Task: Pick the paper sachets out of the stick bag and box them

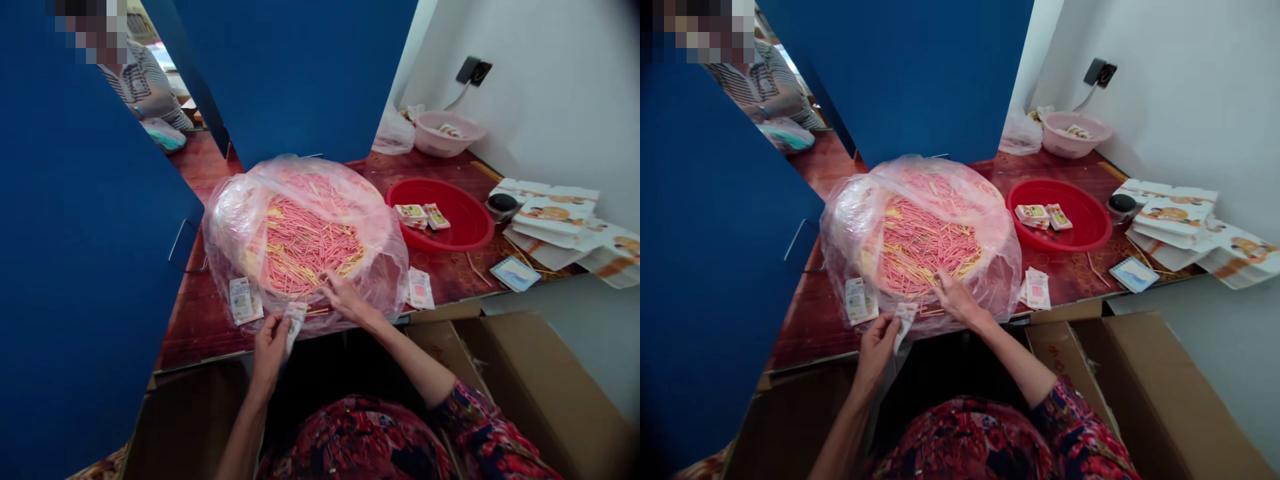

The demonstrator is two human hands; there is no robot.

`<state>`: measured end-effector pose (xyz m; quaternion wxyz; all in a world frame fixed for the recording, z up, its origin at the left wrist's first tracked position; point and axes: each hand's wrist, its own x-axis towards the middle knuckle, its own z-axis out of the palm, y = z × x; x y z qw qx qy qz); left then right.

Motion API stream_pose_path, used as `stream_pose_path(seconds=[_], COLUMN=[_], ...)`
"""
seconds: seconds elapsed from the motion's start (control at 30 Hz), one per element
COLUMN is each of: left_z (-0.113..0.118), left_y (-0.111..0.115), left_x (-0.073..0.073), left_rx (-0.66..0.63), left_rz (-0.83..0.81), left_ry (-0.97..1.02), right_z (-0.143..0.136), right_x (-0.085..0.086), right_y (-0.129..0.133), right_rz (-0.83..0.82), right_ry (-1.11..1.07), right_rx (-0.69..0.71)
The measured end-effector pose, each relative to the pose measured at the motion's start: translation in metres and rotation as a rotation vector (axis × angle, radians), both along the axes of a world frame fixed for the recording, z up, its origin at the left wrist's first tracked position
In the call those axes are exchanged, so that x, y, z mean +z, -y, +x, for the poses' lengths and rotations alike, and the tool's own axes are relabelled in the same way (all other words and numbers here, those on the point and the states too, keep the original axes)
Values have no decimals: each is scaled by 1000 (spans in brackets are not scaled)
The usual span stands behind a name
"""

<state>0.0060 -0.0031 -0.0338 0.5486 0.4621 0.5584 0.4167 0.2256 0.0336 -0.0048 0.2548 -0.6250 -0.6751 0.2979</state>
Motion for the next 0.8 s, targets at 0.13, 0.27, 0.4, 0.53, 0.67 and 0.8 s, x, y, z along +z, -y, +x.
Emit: stream_pose_path(seconds=[0.13, 0.27, 0.4, 0.53, 0.67, 0.8], left_z=[-11, -10, -4, 2, 3, -1], left_y=[-4, -7, -6, -7, -9, -12], left_x=[2, 2, -1, -1, 2, 0], left_rx=[107, 94, 86, 93, 114, 181], left_rz=[38, 32, 16, 33, 58, 51], left_ry=[54, 93, 97, 107, 131, 193], right_z=[43, 61, 68, 78, 83, 80], right_x=[5, 7, -1, -17, -29, -28], right_y=[-24, -38, -40, -42, -46, -54], right_rz=[34, 32, 96, 248, 291, 233], right_ry=[634, 873, 939, 946, 919, 694], right_rx=[-62, 90, 174, 330, 346, 138])
